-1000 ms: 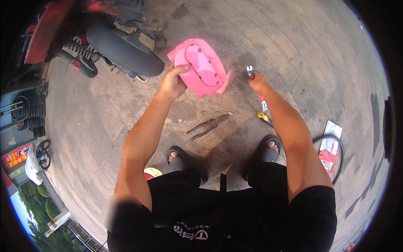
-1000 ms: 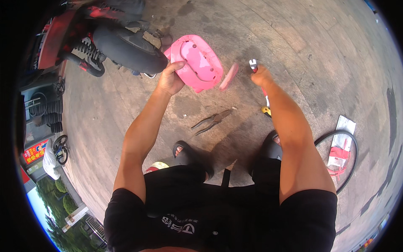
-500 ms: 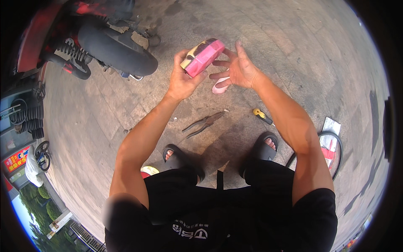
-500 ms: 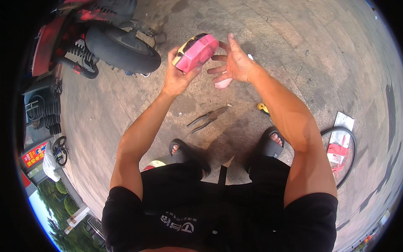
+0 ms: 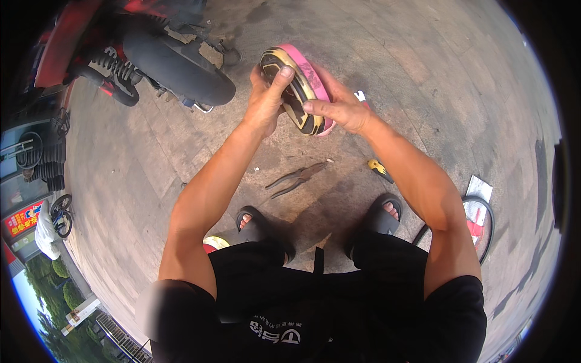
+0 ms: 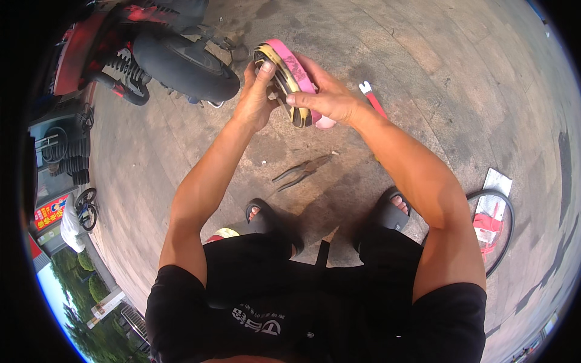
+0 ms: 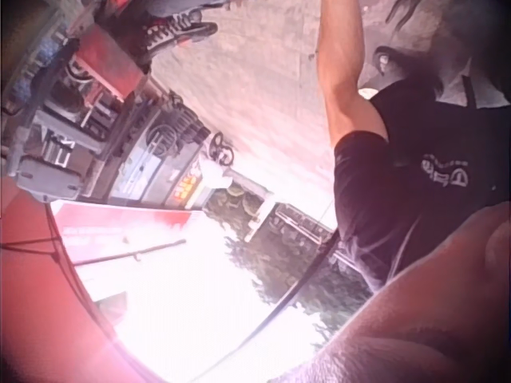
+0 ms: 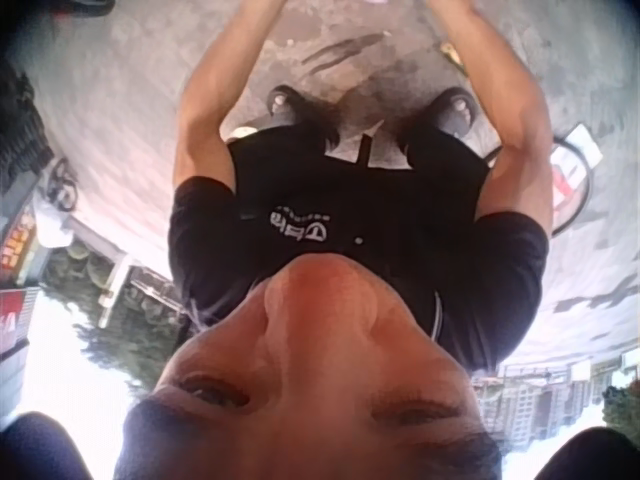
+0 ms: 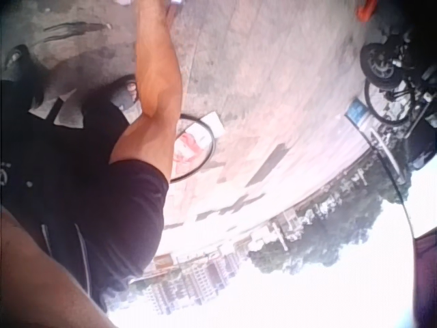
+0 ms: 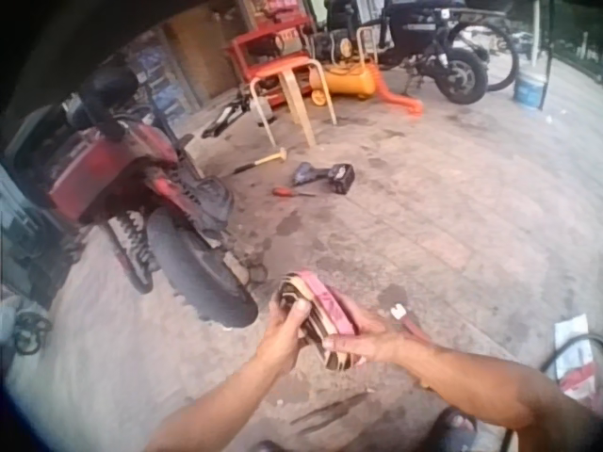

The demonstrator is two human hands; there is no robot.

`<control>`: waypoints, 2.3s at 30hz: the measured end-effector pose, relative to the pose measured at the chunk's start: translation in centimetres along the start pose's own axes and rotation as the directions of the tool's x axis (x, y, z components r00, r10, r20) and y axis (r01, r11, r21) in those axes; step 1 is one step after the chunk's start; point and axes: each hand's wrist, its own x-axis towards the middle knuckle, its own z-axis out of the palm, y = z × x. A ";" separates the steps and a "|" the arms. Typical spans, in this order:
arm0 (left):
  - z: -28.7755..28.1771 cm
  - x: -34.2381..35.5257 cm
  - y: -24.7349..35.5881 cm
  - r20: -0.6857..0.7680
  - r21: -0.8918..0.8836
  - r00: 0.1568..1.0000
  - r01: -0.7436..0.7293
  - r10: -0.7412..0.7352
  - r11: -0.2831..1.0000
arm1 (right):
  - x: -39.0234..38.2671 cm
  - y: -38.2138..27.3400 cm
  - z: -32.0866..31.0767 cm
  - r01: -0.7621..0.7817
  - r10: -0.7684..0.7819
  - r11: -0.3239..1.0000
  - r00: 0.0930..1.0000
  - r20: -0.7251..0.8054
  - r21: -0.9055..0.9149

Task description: The person disassembles a pink scooter part using a screwdriver, removes a foam insert, and then attempts to fit a grey plastic cover onto the rear of a red scooter. The person retrieves a bolt from a tool cart and attempts to install it into the cover.

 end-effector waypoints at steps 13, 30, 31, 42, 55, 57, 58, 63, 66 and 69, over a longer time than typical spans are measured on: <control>-2.0 1.2 0.8 0.292 -0.082 0.955 -0.038 0.061 0.996 | 0.3 -2.0 2.7 0.020 -0.021 0.999 0.999 -0.040 -0.040; -5.5 1.3 1.1 0.264 -0.456 0.964 0.089 0.039 0.885 | -15.2 9.3 -6.9 -0.300 0.704 -0.066 0.662 -0.258 -0.952; -5.5 1.4 1.2 0.290 -0.515 0.956 0.108 0.054 0.850 | -16.2 10.1 -6.8 -0.321 0.662 -0.031 0.703 -0.260 -0.946; -3.8 1.4 5.1 0.462 -0.500 0.832 -0.040 0.306 0.865 | -3.1 -12.1 -7.8 0.264 -0.679 0.636 0.637 -0.364 -0.725; -3.2 -0.7 6.3 0.536 -0.467 0.813 0.062 0.227 0.882 | -4.2 -17.4 0.5 0.620 -0.870 0.249 0.480 0.109 -0.744; -2.8 -0.7 6.6 0.575 -0.355 0.775 -0.050 0.260 0.934 | -4.0 -17.2 0.7 0.634 -0.874 0.223 0.466 0.136 -0.740; -2.7 -0.9 6.6 0.564 -0.313 0.792 -0.055 0.232 0.948 | -4.0 -17.1 0.8 0.630 -0.877 0.204 0.458 0.147 -0.750; -2.3 -2.1 6.2 0.460 -0.407 0.884 0.125 0.085 0.905 | -4.2 -17.3 0.9 0.590 -0.868 0.083 0.439 0.232 -0.803; -2.0 -2.4 6.0 0.440 -0.449 0.891 0.113 0.109 0.886 | -4.5 -18.0 1.0 0.614 -0.835 0.052 0.459 0.303 -0.788; -1.7 -2.5 6.3 0.371 -0.413 0.919 0.033 0.135 0.910 | -4.4 -18.7 0.9 0.690 -0.766 0.065 0.497 0.407 -0.721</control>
